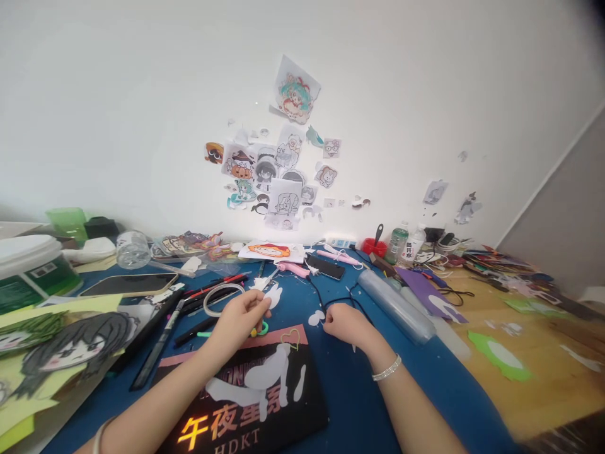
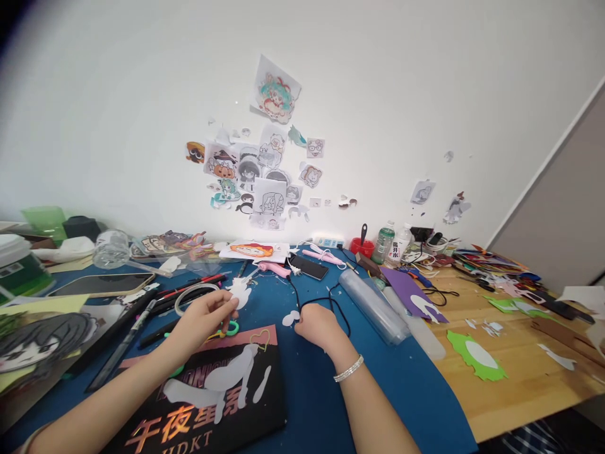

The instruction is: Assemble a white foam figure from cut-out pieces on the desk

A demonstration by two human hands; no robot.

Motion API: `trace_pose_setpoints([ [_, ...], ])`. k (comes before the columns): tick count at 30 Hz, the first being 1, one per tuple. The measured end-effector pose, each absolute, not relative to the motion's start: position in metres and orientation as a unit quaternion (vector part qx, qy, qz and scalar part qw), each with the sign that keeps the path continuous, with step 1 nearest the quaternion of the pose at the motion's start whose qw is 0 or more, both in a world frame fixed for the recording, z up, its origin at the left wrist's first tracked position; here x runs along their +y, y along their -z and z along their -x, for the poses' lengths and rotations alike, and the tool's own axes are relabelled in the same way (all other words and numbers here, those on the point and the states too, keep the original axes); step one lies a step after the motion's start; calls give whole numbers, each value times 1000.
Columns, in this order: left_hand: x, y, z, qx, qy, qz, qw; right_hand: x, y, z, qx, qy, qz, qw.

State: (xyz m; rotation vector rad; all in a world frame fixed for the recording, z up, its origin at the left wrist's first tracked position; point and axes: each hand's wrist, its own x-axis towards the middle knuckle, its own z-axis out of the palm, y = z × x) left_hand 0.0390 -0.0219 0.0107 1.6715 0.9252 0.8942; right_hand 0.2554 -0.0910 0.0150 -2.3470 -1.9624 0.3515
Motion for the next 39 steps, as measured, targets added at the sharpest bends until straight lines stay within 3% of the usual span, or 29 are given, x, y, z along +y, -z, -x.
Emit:
trace_pose_setpoints([
  [11,-21,-9,-38,380,-364,-687,501,-94,-13,-265,-722,-214,653,77],
  [14,-21,-10,-39,379,-364,-689,499,-96,-15,-255,-743,-163,642,101],
  [20,-26,-17,-41,394,-363,-683,496,-102,-15,-223,-794,-3,606,51],
  [32,-28,-20,-41,401,-355,-688,489,-104,-5,-218,-846,-26,532,5],
  [39,-27,-17,-41,401,-352,-697,479,-104,-4,-215,-848,-39,528,26],
])
